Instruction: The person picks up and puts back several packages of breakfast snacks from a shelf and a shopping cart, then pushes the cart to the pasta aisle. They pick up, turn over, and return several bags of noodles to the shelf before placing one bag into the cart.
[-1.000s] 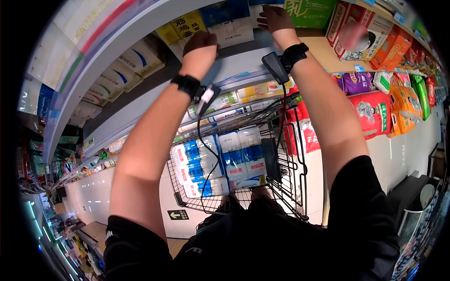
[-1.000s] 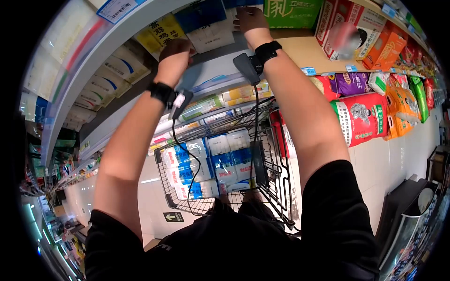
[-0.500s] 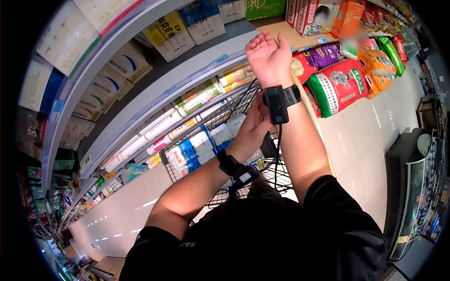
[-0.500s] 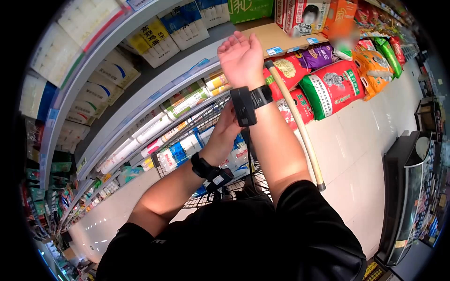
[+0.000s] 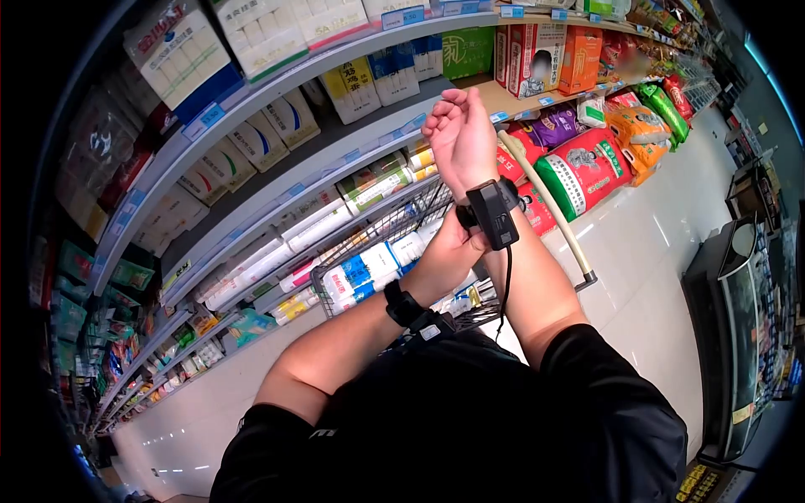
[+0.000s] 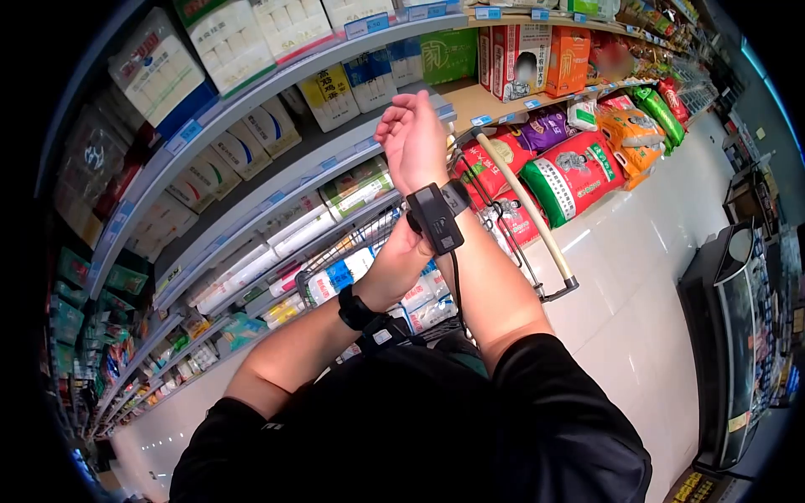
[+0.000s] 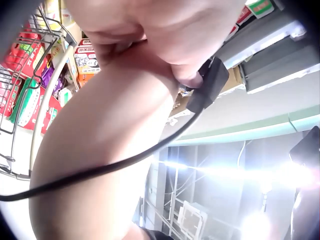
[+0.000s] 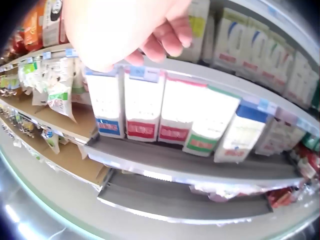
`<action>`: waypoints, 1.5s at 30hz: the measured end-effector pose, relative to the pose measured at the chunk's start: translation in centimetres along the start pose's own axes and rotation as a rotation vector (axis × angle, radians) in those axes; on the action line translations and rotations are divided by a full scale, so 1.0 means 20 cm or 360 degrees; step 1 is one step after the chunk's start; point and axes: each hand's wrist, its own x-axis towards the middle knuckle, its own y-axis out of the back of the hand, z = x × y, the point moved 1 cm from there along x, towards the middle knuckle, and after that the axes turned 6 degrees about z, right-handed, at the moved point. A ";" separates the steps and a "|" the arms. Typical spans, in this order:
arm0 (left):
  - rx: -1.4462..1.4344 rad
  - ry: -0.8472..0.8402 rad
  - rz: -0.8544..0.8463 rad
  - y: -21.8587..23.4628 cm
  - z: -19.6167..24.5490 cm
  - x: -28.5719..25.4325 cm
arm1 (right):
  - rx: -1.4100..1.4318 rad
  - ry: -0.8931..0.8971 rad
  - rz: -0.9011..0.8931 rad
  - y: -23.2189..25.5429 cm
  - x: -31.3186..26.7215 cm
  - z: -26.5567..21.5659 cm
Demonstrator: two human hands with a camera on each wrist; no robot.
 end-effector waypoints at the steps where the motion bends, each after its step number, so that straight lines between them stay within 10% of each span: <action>1: 0.0031 -0.0010 -0.0014 -0.01 0.01 -0.03 | -0.0164 0.0137 -0.0059 -0.03 -0.03 0.00; 9: 0.0543 -0.0112 -0.0025 -0.02 0.15 -0.18 | -0.1495 0.0865 -0.0630 -0.30 -0.26 -0.05; 17: -0.0018 0.0000 -0.0152 -0.01 0.25 -0.15 | -0.0300 0.0036 -0.0274 -0.45 -0.34 -0.13; 29: -0.0674 0.0394 0.0133 -0.19 0.32 -0.08 | -0.0904 0.0720 -0.0297 -0.51 -0.33 -0.20; 39: -0.0601 0.0167 -0.0122 -0.28 0.32 -0.02 | 0.0042 -0.0428 -0.0342 -0.47 -0.28 -0.25; 45: -0.0795 0.0248 -0.0636 -0.20 0.29 0.05 | 0.0146 -0.0505 -0.0386 -0.52 -0.34 -0.20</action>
